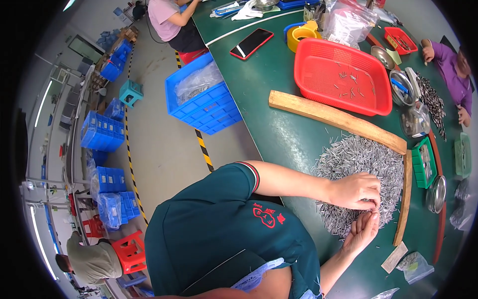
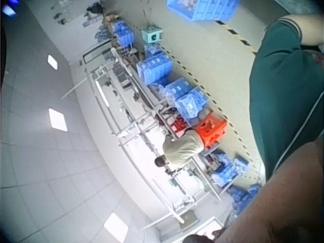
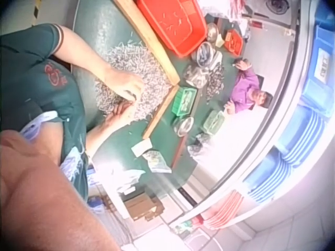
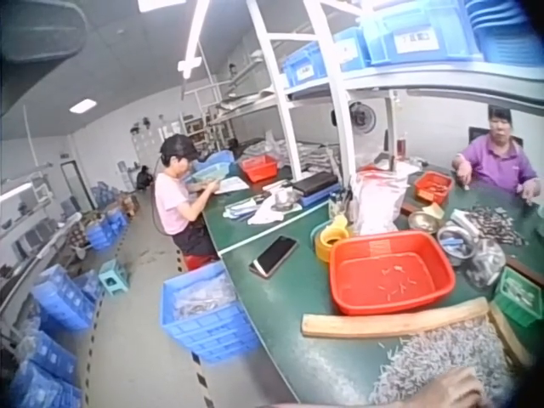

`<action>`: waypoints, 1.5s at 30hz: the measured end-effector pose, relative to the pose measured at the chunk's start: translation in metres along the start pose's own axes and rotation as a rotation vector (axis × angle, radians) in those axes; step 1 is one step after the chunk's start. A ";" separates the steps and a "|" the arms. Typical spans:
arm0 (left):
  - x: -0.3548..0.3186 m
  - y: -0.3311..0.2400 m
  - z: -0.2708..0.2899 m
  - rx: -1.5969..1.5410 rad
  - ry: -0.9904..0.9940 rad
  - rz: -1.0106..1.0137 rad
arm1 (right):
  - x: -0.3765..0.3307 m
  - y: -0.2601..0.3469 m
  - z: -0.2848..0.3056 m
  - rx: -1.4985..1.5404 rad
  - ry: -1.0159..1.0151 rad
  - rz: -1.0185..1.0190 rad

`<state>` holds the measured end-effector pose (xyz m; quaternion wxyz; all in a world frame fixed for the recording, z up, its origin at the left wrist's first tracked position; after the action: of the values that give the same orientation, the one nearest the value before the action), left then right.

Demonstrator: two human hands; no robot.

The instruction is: Sorting and inspecting small metal pins at a workbench and placing them into a plastic bag.

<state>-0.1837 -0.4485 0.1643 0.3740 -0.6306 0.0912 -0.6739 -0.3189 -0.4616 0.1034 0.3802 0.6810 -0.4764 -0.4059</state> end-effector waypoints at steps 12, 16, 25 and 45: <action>0.003 0.000 0.002 -0.013 0.011 0.000 | 0.004 -0.002 0.005 0.008 -0.067 0.002; 0.001 -0.002 0.002 -0.010 0.008 0.004 | 0.003 -0.003 0.004 0.006 -0.058 -0.007; 0.000 0.003 -0.008 -0.160 0.049 0.079 | -0.007 -0.004 0.012 -0.054 -0.120 -0.003; -0.001 0.022 -0.013 -0.165 0.217 0.408 | -0.003 -0.006 -0.004 0.054 0.000 -0.119</action>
<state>-0.1868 -0.4676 0.1475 0.4378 -0.5511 0.3111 -0.6386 -0.3140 -0.4568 0.0997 0.3369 0.7180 -0.4457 -0.4151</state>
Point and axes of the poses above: each hand's wrist, its own x-axis towards the middle knuckle, its own z-axis out of the back of the hand, y = z × x, the point moved 8 cm from there along x, towards the middle knuckle, and after that the axes turned 4 degrees about -y, right-handed, at the moved point
